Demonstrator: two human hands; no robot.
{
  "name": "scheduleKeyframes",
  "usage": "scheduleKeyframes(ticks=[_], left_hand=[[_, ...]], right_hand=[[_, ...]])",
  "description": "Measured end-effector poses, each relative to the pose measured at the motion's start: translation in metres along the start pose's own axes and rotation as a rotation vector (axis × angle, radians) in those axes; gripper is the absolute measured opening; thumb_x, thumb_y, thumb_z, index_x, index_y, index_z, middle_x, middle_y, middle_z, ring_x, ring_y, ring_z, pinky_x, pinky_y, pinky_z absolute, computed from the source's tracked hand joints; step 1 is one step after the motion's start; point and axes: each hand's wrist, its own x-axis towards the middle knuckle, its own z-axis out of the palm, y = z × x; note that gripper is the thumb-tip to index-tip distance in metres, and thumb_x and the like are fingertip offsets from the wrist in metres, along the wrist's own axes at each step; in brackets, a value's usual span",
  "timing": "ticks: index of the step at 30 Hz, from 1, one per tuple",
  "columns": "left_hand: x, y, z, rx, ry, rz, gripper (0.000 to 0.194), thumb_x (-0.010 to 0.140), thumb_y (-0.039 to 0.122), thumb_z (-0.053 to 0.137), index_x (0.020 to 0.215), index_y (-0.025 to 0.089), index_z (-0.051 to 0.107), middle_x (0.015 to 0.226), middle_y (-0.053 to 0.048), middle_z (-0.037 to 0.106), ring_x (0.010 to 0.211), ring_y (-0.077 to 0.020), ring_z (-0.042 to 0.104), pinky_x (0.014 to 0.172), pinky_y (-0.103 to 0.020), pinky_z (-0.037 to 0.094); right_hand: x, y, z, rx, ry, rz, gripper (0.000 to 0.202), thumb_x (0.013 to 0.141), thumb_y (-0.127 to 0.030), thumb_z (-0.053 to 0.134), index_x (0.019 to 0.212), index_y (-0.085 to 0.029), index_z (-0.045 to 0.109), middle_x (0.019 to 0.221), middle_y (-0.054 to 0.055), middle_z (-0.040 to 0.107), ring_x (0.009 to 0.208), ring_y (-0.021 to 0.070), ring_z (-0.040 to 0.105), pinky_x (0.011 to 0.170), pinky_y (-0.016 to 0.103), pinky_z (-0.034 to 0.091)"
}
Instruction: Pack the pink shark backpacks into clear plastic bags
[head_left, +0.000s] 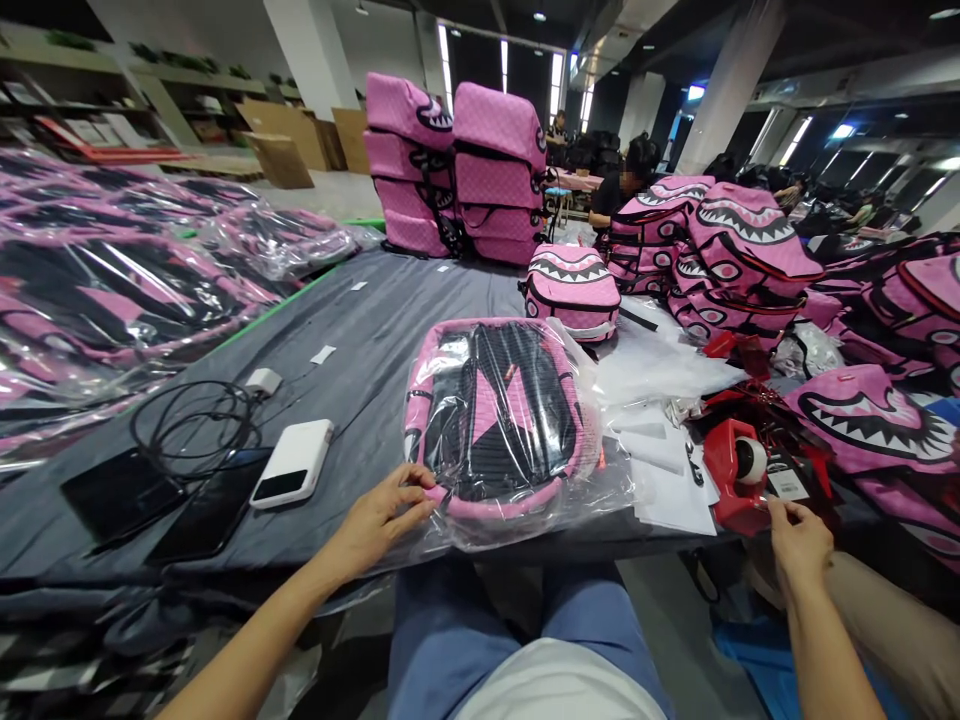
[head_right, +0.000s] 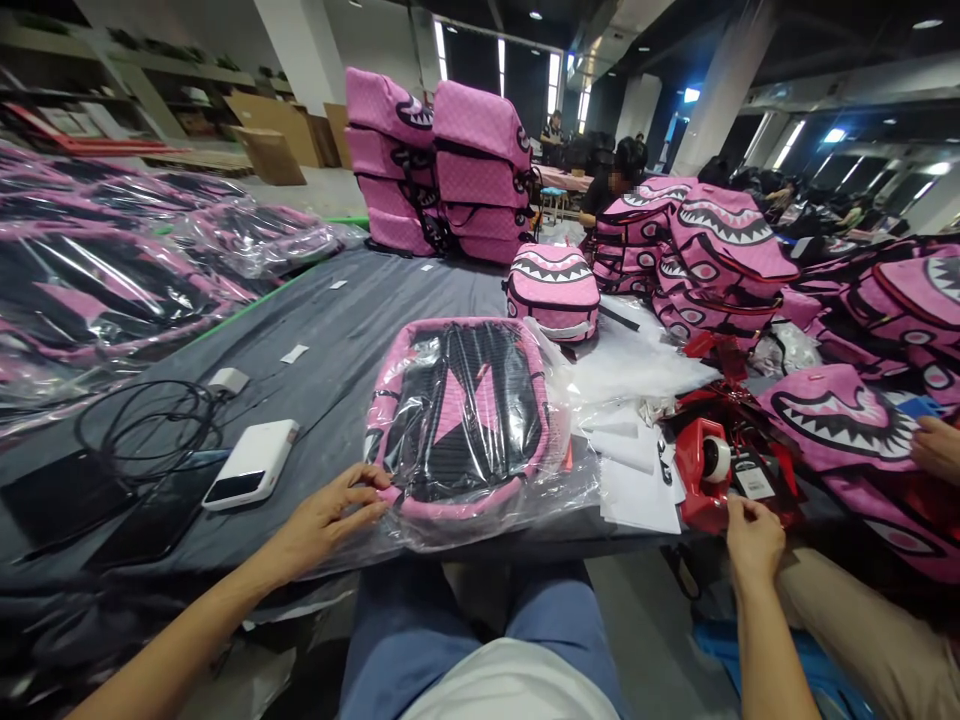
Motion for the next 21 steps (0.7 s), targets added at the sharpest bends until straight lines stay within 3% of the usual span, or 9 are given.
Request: scheduleKeyframes(ticks=[4,8,10,12,13,15,18,21], left_hand=[[0.0,-0.001,0.0,-0.013,0.004,-0.022,0.061,0.087,0.078,0.047,0.078,0.024,0.074,0.105,-0.005,0.067,0.095,-0.02,0.068,0.087,-0.029,0.055],[0.0,-0.003,0.0,-0.028,-0.001,-0.022,0.062,0.086,0.079,0.048,0.08,0.025,0.075,0.106,-0.004,0.066,0.095,-0.0191,0.068,0.088,-0.028,0.055],[-0.001,-0.004,0.001,-0.029,-0.011,-0.023,0.061,0.086,0.078,0.047,0.081,0.025,0.076,0.107,-0.004,0.066,0.096,-0.0192,0.068,0.089,-0.028,0.055],[-0.001,-0.004,0.001,-0.032,-0.02,-0.019,0.059,0.088,0.075,0.046,0.081,0.024,0.075,0.109,-0.004,0.065,0.098,-0.0196,0.067,0.089,-0.028,0.054],[-0.001,-0.003,0.0,-0.038,-0.027,-0.015,0.056,0.09,0.072,0.046,0.082,0.024,0.075,0.11,-0.004,0.064,0.099,-0.0196,0.067,0.089,-0.028,0.054],[-0.001,0.0,0.0,-0.058,-0.043,-0.007,0.049,0.092,0.064,0.047,0.082,0.024,0.074,0.11,-0.004,0.064,0.097,-0.0185,0.066,0.088,-0.028,0.053],[0.0,0.006,-0.002,-0.094,-0.038,0.013,0.039,0.092,0.053,0.05,0.079,0.023,0.072,0.107,-0.003,0.063,0.095,-0.0171,0.065,0.089,-0.028,0.051],[0.0,0.011,-0.004,-0.12,-0.016,0.029,0.034,0.091,0.048,0.052,0.079,0.023,0.072,0.106,-0.002,0.063,0.096,-0.0173,0.063,0.091,-0.029,0.05]], right_hand=[[-0.036,-0.003,-0.021,0.067,-0.022,0.085,0.034,0.077,-0.055,0.053,0.083,-0.021,0.057,0.076,0.011,0.068,0.071,0.0261,0.062,0.07,0.042,0.051],[-0.066,-0.01,-0.008,0.594,-0.077,0.455,0.031,0.078,-0.049,0.062,0.073,-0.024,0.043,0.055,-0.005,0.048,0.048,0.0134,0.046,0.048,0.026,0.042],[-0.082,-0.029,0.008,0.88,-0.186,0.585,0.04,0.078,-0.043,0.066,0.067,-0.025,0.032,0.053,-0.01,0.034,0.044,0.0086,0.034,0.042,0.02,0.034],[-0.105,-0.062,0.02,1.048,-0.415,0.569,0.048,0.078,-0.042,0.07,0.066,-0.024,0.028,0.054,-0.011,0.028,0.044,0.0069,0.028,0.041,0.018,0.03],[-0.118,-0.084,0.023,1.077,-0.545,0.505,0.048,0.08,-0.044,0.07,0.066,-0.024,0.029,0.055,-0.011,0.028,0.044,0.0071,0.027,0.041,0.018,0.029],[-0.144,-0.132,0.025,1.068,-0.794,0.218,0.042,0.088,-0.053,0.064,0.072,-0.024,0.038,0.057,-0.01,0.031,0.047,0.0089,0.03,0.043,0.02,0.032],[-0.172,-0.215,0.023,0.827,-1.146,-0.541,0.035,0.094,-0.051,0.063,0.079,-0.023,0.049,0.066,-0.005,0.047,0.057,0.0113,0.043,0.055,0.024,0.037],[-0.187,-0.296,0.037,0.508,-1.282,-1.285,0.026,0.097,-0.041,0.064,0.083,-0.022,0.056,0.074,-0.002,0.06,0.067,0.0129,0.052,0.063,0.025,0.037]])
